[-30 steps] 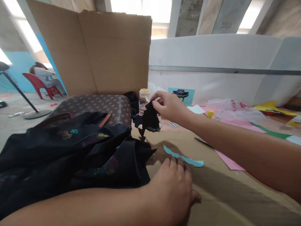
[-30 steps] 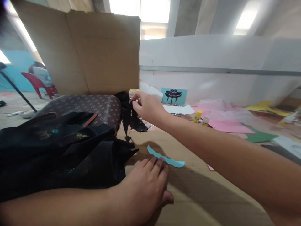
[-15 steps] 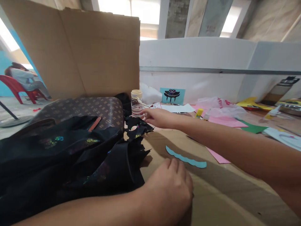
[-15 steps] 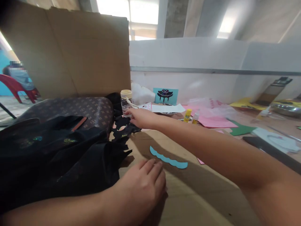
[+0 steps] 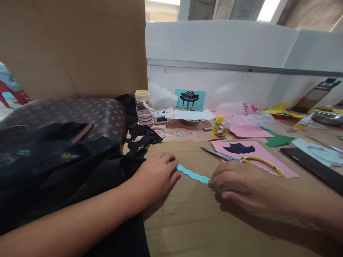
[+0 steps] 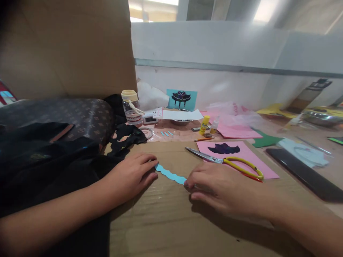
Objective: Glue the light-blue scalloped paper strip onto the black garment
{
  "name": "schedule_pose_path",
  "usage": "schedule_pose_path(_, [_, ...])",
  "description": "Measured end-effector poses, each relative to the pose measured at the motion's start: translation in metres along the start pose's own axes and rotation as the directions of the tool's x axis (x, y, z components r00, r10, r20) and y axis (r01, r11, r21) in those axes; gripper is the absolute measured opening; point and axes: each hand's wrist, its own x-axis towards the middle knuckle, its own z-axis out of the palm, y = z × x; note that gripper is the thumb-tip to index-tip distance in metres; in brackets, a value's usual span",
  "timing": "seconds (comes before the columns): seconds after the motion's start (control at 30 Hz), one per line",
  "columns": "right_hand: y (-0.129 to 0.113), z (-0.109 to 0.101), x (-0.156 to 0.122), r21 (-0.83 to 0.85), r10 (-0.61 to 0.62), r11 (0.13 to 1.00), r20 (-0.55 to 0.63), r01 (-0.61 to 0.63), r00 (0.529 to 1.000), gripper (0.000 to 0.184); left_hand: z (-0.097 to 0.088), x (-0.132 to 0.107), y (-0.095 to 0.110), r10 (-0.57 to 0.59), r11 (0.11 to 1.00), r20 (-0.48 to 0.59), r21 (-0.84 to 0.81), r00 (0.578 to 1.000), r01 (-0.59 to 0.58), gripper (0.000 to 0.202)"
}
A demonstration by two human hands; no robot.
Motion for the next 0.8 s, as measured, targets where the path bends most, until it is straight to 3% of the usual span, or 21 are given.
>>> schedule_pose_path(0.1, [0.006, 0.010, -0.003, 0.035, -0.019, 0.999, 0.106, 0.015, 0.994, 0.017, 0.000, 0.001, 0.000, -0.012, 1.000, 0.005, -0.025, 1.000, 0.012, 0.024])
schedule_pose_path(0.23, [0.014, 0.023, 0.000, 0.093, -0.021, 0.995, 0.039, 0.017, 0.999, 0.025, 0.003, 0.004, -0.002, -0.011, 0.997, -0.008, -0.080, 1.000, 0.011, 0.027])
schedule_pose_path(0.5, [0.012, 0.031, 0.000, 0.203, -0.085, 0.974, -0.066, 0.097, 0.994, 0.028, 0.004, 0.008, -0.007, -0.057, 0.967, -0.033, -0.250, 0.998, 0.047, 0.014])
schedule_pose_path(0.57, [0.012, 0.033, -0.001, 0.237, -0.030, 0.969, -0.146, 0.064, 0.989, 0.037, -0.002, 0.007, -0.003, -0.074, 0.954, -0.020, -0.293, 0.997, 0.065, 0.018])
schedule_pose_path(0.7, [0.013, 0.036, 0.000, 0.416, 0.128, 0.909, -0.256, -0.011, 0.958, 0.078, -0.014, 0.006, 0.008, -0.152, 0.866, 0.096, -0.467, 0.984, 0.179, 0.028])
schedule_pose_path(0.8, [0.011, 0.037, 0.002, 0.527, 0.230, 0.846, -0.231, -0.077, 0.945, 0.079, -0.016, 0.006, 0.012, -0.192, 0.773, 0.188, -0.575, 0.963, 0.266, 0.029])
